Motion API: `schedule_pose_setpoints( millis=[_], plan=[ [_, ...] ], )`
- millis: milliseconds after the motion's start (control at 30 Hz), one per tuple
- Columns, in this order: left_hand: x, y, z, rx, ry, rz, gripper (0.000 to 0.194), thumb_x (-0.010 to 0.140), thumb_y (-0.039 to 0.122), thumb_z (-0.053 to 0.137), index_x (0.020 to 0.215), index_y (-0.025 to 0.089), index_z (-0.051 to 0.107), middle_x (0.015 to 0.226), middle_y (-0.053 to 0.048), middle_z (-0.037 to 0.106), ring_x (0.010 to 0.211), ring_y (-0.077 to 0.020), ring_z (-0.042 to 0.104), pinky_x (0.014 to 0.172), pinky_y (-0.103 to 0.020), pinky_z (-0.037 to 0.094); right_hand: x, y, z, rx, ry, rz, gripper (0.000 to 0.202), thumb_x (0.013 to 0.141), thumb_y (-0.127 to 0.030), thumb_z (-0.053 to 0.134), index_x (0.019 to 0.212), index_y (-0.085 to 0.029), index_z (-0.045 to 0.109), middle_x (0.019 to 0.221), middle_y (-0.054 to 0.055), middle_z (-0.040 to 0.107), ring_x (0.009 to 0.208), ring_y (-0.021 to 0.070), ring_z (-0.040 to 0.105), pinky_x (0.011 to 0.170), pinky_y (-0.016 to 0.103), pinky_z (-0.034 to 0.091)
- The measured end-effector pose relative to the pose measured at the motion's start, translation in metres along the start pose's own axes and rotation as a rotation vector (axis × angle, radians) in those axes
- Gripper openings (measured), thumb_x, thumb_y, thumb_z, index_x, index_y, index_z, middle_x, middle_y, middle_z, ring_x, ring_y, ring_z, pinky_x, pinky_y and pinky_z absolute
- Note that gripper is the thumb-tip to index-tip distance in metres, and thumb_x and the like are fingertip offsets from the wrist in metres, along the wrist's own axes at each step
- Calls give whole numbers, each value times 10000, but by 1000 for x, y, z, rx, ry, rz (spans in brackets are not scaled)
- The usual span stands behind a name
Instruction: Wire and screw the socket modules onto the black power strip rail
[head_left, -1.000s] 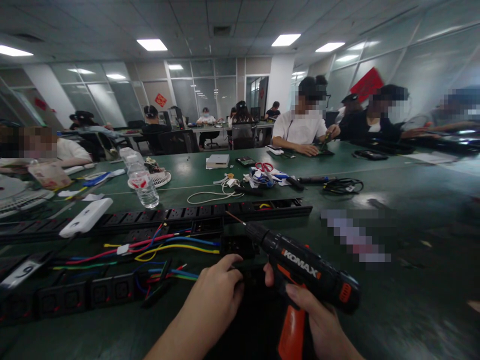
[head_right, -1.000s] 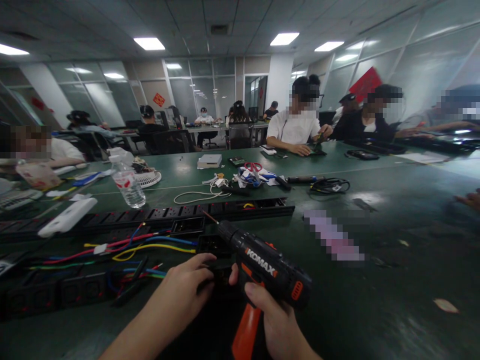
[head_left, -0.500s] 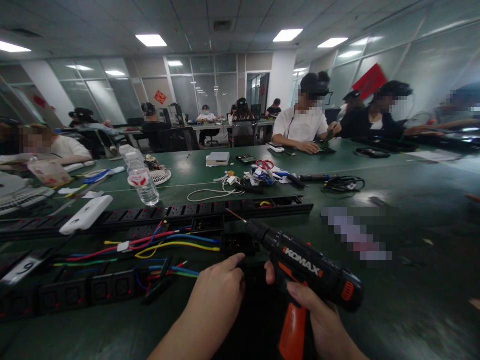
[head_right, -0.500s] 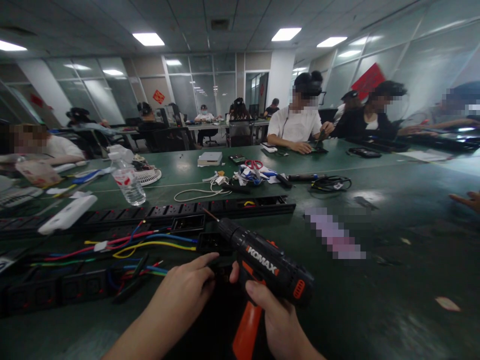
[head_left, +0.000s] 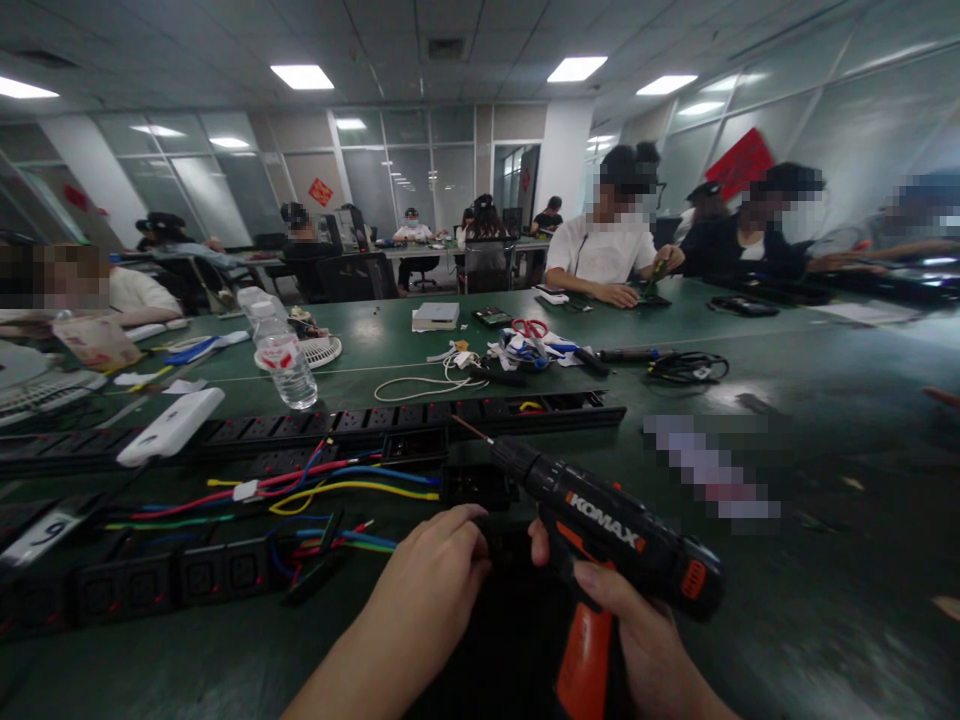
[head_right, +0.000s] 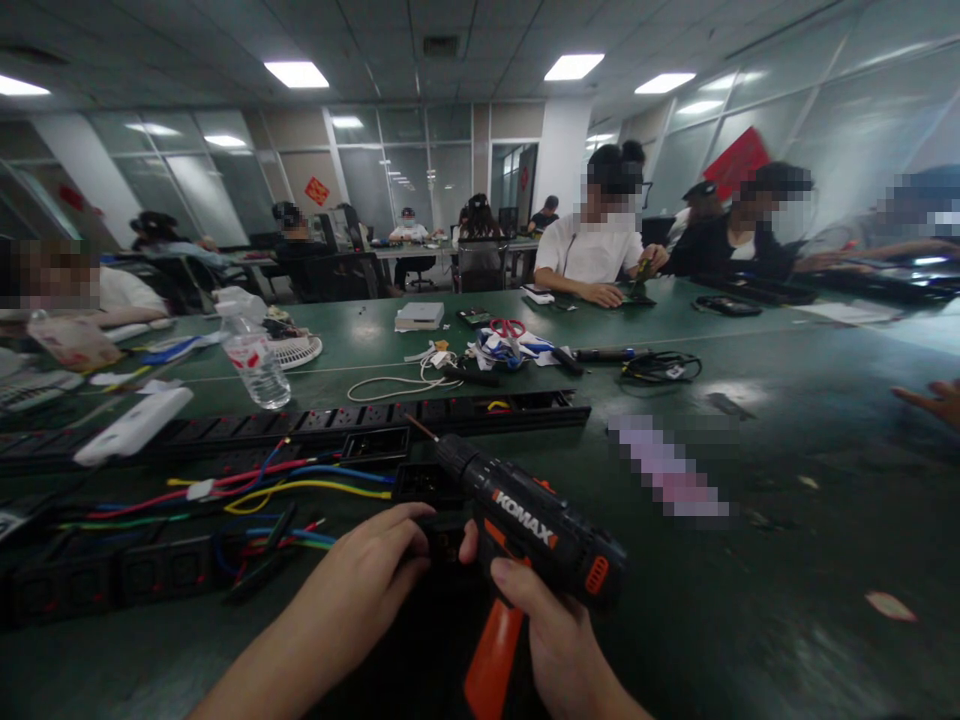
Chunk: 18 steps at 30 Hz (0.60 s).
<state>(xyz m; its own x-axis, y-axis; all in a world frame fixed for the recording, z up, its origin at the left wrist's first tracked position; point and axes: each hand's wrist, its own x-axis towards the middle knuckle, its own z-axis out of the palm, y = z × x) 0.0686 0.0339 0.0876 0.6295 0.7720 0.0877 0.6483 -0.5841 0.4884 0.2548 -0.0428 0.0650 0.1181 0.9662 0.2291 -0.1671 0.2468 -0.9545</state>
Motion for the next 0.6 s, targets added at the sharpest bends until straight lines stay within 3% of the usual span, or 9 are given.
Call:
schedule_pose_setpoints(
  millis=[267,467,600],
  plan=[
    [4,-20,-8,-272,197,-19,77,892,200,569,890,224,642,870,-6,690,811,-187,649,728,-296,475,2,5,0,29,76,56,211,866,-320,549,920,-229,732,1004,44,699,1075,289,568,1023,418,367],
    [8,-33,-3,-327,389,8,85,899,222,540,903,208,624,847,-24,700,795,-192,669,727,-302,480,7,5,1,20,155,77,202,813,-349,608,876,-219,750,957,54,731,1062,298,597,1050,414,341],
    [14,-39,5,-689,423,-63,98,897,262,551,942,191,601,813,-31,717,799,-194,707,741,-300,532,9,3,3,25,198,99,248,797,-344,621,971,-221,747,936,54,752,1056,308,618,1055,433,336]
  ],
)
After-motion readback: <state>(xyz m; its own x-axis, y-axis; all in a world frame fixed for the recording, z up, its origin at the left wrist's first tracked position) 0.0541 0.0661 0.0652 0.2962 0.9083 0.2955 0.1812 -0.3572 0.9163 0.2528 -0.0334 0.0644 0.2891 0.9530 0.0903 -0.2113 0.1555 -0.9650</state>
